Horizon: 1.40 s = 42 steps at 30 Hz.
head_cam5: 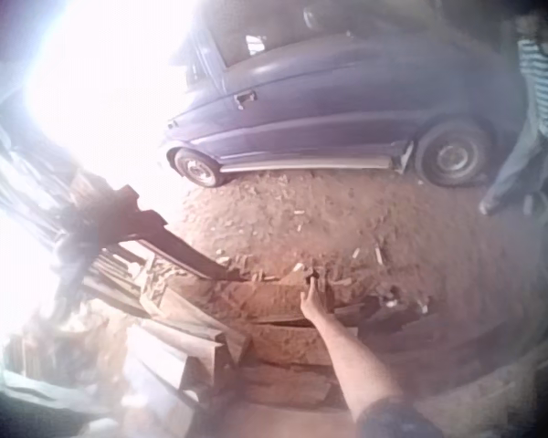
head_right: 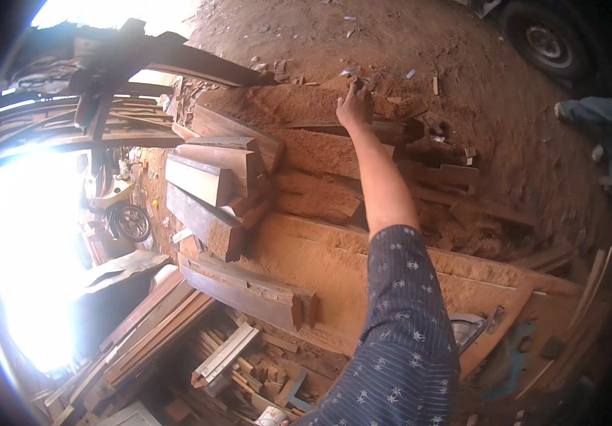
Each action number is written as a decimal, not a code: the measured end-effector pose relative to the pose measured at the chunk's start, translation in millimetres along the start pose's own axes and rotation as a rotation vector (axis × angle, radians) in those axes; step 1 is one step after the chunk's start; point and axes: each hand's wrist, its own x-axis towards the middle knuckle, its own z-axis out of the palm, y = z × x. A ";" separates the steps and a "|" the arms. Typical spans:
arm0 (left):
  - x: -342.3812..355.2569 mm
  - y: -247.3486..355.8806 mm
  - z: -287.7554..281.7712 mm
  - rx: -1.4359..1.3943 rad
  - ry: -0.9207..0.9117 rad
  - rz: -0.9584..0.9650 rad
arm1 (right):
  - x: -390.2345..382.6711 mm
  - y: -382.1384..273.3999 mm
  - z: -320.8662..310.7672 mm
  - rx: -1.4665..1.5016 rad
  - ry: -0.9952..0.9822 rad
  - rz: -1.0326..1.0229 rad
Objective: The person arranges several pieces of wood on a large plank, then uses a circular saw to cut a long wooden piece into smaller segments. The person handles the wood pieces by hand and operates the saw with both hands to make precise cuts.
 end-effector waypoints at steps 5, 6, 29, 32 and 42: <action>-0.2 31.2 0.2 0.035 0.016 0.004 | -15.1 -36.4 48.2 -0.101 -0.065 0.078; 5.4 47.4 -3.3 0.063 0.014 0.021 | -9.2 -37.3 58.8 0.201 -0.127 -0.040; 11.8 93.9 -10.3 0.130 0.025 0.041 | 54.9 55.5 -15.0 -0.167 0.346 0.044; 7.1 76.4 -6.0 0.102 0.027 0.017 | 54.6 90.2 -61.4 0.110 -0.361 0.222; -11.1 32.4 -13.7 0.048 0.011 -0.017 | 13.7 74.0 -88.6 0.408 -0.248 0.017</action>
